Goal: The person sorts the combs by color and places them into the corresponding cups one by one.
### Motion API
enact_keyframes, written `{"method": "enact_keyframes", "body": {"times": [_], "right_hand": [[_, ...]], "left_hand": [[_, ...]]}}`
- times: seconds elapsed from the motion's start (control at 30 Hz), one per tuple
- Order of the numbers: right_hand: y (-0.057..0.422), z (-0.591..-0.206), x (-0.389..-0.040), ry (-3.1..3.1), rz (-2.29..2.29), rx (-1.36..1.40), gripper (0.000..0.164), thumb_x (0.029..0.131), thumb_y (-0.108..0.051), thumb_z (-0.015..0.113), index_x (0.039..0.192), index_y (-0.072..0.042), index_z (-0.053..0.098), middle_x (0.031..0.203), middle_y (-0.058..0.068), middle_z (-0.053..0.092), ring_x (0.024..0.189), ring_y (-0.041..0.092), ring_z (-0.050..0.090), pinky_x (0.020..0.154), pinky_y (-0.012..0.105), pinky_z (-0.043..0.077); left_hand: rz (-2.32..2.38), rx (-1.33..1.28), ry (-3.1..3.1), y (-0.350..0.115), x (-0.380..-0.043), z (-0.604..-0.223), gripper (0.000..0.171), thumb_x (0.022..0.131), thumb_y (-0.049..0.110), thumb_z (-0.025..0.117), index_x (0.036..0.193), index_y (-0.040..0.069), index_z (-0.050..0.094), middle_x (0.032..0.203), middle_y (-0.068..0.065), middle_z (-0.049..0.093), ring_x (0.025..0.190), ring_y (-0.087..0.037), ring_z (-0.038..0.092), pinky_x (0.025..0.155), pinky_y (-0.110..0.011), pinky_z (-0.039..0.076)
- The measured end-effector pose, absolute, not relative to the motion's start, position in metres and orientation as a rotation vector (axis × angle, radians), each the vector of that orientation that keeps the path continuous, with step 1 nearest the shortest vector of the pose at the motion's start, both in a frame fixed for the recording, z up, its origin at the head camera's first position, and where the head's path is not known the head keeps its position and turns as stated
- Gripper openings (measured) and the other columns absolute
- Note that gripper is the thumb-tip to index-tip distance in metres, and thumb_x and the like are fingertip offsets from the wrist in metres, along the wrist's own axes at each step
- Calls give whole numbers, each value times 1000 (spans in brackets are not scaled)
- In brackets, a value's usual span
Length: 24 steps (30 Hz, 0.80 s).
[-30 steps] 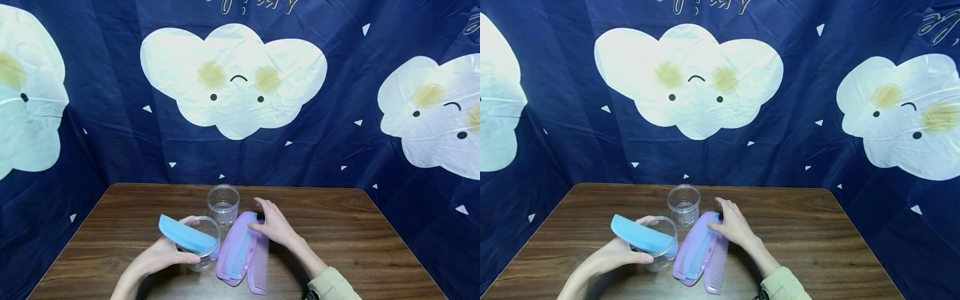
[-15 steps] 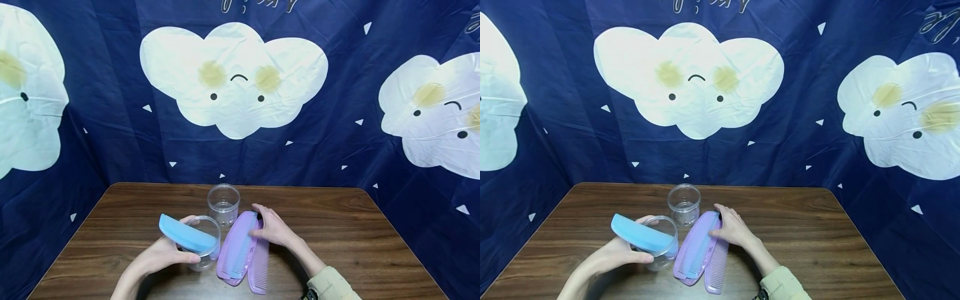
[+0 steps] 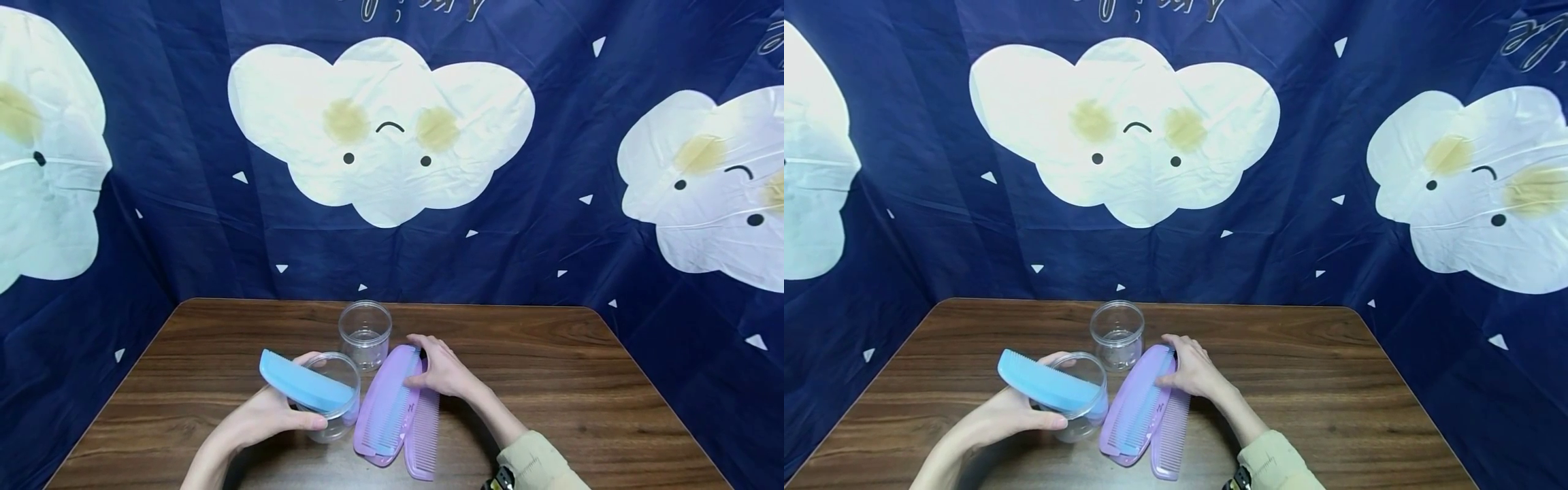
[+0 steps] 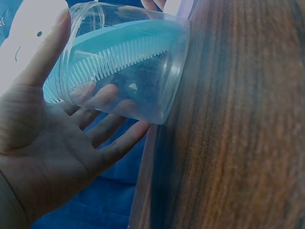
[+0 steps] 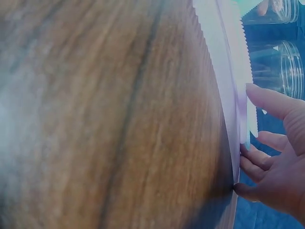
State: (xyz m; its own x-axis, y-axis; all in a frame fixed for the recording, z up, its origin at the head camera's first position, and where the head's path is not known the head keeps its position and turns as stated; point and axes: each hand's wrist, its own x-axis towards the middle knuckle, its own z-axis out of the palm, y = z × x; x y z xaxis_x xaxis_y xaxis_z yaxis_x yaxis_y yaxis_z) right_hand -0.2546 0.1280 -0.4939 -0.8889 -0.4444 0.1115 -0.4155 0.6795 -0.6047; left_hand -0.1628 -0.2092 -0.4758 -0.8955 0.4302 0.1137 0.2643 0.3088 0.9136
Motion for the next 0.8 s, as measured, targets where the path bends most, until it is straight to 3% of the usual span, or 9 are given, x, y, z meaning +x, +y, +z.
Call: {"method": "enact_keyframes", "body": {"times": [0.8], "right_hand": [[132,-490,-252,2840,-1184,-546,90,65,-18,96,144,-9,55,132,15,61,119,33,62,99,46,52]], "left_hand": [[1642,646,2414,-210,-162,-475,94,80,17,88,155,4,34,155,-26,45,121,1,57,98,-15,44]]}}
